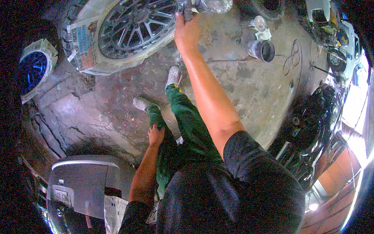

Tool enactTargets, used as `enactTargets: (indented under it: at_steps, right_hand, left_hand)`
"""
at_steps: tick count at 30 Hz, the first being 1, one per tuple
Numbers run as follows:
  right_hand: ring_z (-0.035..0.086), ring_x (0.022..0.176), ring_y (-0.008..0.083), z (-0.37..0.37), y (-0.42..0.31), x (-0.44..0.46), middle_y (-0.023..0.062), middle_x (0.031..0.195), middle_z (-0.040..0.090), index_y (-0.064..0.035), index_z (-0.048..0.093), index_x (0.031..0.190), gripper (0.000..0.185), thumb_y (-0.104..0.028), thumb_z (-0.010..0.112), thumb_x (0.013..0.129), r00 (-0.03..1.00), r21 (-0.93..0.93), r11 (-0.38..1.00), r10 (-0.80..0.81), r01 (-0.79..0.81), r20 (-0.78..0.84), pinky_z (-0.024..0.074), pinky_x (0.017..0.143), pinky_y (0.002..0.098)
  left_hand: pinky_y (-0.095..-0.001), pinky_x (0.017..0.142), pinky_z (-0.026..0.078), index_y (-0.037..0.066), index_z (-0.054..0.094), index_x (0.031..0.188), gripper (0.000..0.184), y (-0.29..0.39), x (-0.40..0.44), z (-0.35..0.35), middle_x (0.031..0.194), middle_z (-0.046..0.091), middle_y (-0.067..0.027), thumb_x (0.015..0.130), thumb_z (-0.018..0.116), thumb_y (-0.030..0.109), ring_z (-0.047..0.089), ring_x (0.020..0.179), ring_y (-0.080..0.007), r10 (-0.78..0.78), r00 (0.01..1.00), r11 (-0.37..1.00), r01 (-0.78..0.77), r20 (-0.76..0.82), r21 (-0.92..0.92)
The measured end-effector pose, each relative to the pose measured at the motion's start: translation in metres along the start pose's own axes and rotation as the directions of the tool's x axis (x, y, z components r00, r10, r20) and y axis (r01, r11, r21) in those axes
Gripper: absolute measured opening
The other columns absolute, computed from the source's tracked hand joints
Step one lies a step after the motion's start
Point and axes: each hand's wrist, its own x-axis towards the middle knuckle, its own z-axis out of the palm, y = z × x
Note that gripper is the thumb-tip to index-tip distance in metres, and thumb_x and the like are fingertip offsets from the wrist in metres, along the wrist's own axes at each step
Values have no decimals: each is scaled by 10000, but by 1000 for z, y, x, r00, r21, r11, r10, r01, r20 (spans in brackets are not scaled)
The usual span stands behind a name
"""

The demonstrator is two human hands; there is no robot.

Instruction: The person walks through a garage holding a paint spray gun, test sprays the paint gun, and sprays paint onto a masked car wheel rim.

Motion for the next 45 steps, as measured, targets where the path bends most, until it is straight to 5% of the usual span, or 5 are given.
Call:
enactTargets:
  at_steps: [8, 35, 39, 42, 45]
  right_hand:
    - [580, 537, 148, -19, -45, -11, 79, 866, 627, -6, 471, 1235, 408, -259, 649, 967, 976, 91, 974, 202, -210, 86, 509, 479, 284]
    - [594, 480, 182, -32, -6, 11, 111, 901, 652, 18, 547, 1171, 390, -296, 645, 962, 963, 175, 947, 260, -269, 75, 495, 427, 311]
    - [638, 586, 207, -41, 14, 20, 109, 883, 666, -6, 582, 1153, 375, -317, 653, 957, 973, 23, 977, 209, -212, 94, 523, 491, 323]
    - [671, 694, 261, -58, 32, 22, 132, 860, 690, -15, 623, 1113, 388, -361, 668, 943, 997, -224, 974, 38, -22, 65, 536, 592, 365]
    - [685, 819, 353, -87, 22, 18, 188, 869, 708, -20, 624, 1131, 453, -422, 671, 929, 989, -416, 908, 11, 53, 150, 536, 708, 431]
  left_hand:
    - [-497, 1105, 342, -17, 528, 1338, 613, 18, 0, -2, 1309, 551, -245, 880, 632, 377, 474, 1246, -443, 21, 1000, 1000, -21, -17, -10]
    - [-503, 1099, 365, 7, 517, 1346, 598, 34, 5, 18, 1382, 514, -236, 885, 632, 370, 459, 1289, -428, -11, 997, 1000, 10, 83, 7]
    - [-507, 1093, 373, 8, 525, 1339, 593, 36, 8, 20, 1368, 520, -248, 882, 641, 366, 465, 1281, -430, 26, 999, 999, -27, 40, 23]
    - [-510, 1087, 378, 12, 533, 1337, 606, 98, 4, -11, 1355, 525, -261, 895, 641, 411, 463, 1285, -433, 120, 952, 992, -104, 281, -72]
    - [-546, 1092, 373, 60, 520, 1385, 659, 162, -9, 35, 1399, 496, -250, 903, 640, 494, 421, 1327, -453, 206, 966, 968, -177, 156, -178]
